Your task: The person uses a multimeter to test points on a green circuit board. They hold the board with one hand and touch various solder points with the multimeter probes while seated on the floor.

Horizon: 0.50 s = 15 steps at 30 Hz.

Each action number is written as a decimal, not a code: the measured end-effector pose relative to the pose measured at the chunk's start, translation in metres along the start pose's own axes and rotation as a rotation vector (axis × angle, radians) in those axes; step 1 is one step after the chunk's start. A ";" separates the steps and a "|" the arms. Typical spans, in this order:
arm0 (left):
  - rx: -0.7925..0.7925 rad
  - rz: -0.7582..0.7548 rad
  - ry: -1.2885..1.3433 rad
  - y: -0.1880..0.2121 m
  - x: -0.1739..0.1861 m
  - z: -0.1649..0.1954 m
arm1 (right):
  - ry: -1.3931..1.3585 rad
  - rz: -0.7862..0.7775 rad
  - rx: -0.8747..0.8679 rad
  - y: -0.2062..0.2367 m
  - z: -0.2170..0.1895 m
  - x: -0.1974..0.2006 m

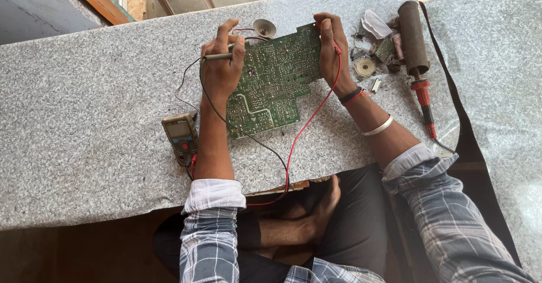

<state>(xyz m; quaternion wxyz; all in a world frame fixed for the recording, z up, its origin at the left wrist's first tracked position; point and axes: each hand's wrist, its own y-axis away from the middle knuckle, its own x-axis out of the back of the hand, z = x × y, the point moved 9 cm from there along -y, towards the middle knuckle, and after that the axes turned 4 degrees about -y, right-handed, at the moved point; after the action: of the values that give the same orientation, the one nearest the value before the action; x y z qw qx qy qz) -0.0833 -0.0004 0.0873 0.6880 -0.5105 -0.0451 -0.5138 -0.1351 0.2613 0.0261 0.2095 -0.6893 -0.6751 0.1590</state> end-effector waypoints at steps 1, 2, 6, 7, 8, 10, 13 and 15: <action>-0.045 0.035 -0.069 0.001 0.002 0.001 | -0.001 -0.002 0.009 0.000 0.000 0.000; -0.089 0.070 -0.140 0.002 0.004 0.002 | 0.000 0.000 -0.005 0.000 0.002 0.000; 0.170 -0.074 -0.079 0.004 -0.009 -0.033 | -0.030 0.002 0.005 -0.001 0.002 -0.002; 0.188 -0.083 -0.081 0.006 -0.010 -0.036 | -0.045 -0.002 0.019 -0.001 0.000 -0.002; 0.202 -0.090 -0.085 0.006 -0.010 -0.038 | -0.036 0.003 -0.001 -0.001 0.001 -0.002; 0.198 -0.059 -0.062 0.006 -0.008 -0.037 | -0.016 0.013 -0.037 0.000 0.002 -0.001; 0.167 -0.022 -0.031 0.006 -0.005 -0.032 | 0.024 0.005 -0.012 0.001 -0.002 0.000; 0.180 -0.014 -0.019 0.004 -0.007 -0.030 | 0.106 0.032 -0.081 0.002 0.004 0.004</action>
<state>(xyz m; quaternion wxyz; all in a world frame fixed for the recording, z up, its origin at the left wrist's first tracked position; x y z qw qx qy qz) -0.0977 -0.0185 0.0668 0.7270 -0.4511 -0.1015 -0.5076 -0.1350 0.2654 0.0218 0.2141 -0.7153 -0.6580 0.0980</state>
